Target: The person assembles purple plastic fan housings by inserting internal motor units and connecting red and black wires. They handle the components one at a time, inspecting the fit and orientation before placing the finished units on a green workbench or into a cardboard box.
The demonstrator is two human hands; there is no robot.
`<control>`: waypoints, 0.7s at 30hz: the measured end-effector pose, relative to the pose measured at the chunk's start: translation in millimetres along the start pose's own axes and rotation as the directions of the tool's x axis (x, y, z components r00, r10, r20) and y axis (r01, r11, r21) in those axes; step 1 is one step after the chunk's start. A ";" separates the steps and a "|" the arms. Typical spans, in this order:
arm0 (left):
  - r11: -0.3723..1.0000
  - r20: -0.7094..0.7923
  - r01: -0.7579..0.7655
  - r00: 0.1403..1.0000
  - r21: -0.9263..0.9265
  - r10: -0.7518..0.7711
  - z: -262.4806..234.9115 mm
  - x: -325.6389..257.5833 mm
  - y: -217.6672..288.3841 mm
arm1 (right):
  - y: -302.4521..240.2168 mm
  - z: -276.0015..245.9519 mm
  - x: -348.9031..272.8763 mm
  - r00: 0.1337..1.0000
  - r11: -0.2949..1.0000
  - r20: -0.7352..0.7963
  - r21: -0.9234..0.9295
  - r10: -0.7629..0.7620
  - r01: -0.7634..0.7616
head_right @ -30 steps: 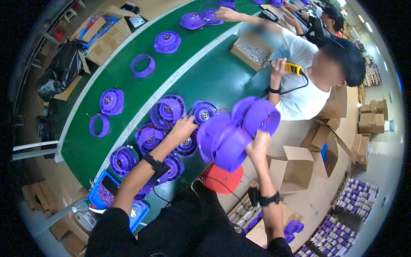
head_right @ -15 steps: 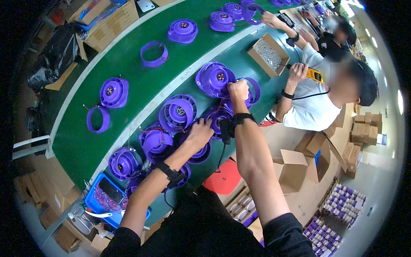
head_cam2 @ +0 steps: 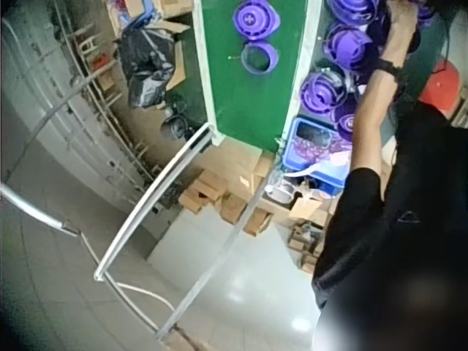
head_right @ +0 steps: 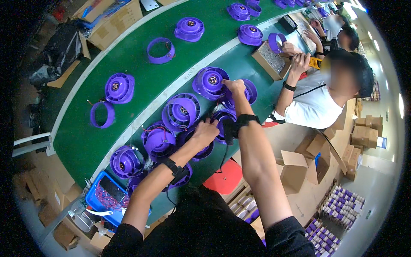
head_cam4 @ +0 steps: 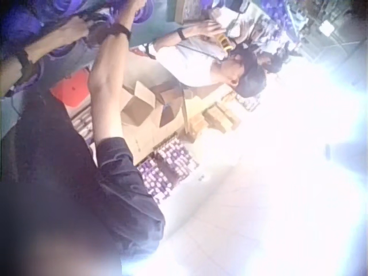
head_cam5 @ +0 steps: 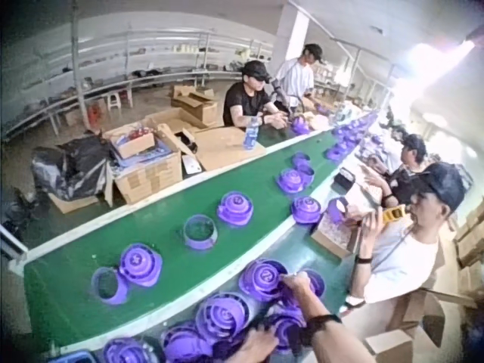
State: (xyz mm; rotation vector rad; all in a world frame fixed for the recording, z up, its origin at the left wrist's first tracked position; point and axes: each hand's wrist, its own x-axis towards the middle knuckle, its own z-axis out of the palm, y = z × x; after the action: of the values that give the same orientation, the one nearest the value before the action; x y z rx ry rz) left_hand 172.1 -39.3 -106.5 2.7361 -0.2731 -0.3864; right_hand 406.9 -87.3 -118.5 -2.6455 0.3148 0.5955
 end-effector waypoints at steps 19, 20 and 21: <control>0.595 -0.148 0.246 0.832 -0.765 -0.534 -74.6 -170.4 -12.4 | 247.8 -67.0 -157.3 0.756 0.820 0.320 0.184 -0.571 0.542; 0.560 -0.130 0.311 0.780 -0.768 -0.612 -79.5 -194.5 -21.0 | 284.6 -56.8 -164.4 0.725 0.830 0.405 0.263 -0.558 0.492; 0.603 -0.312 0.290 0.647 -0.743 -0.695 -56.1 -224.7 -44.3 | 305.1 -52.3 -181.3 0.688 0.787 0.382 0.306 -0.617 0.536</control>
State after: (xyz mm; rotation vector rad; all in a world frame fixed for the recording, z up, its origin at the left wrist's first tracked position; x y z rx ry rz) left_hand -17.0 72.9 -21.2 2.0248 0.7417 0.2244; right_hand 173.6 -359.0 -97.2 -2.1504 -0.5821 0.8939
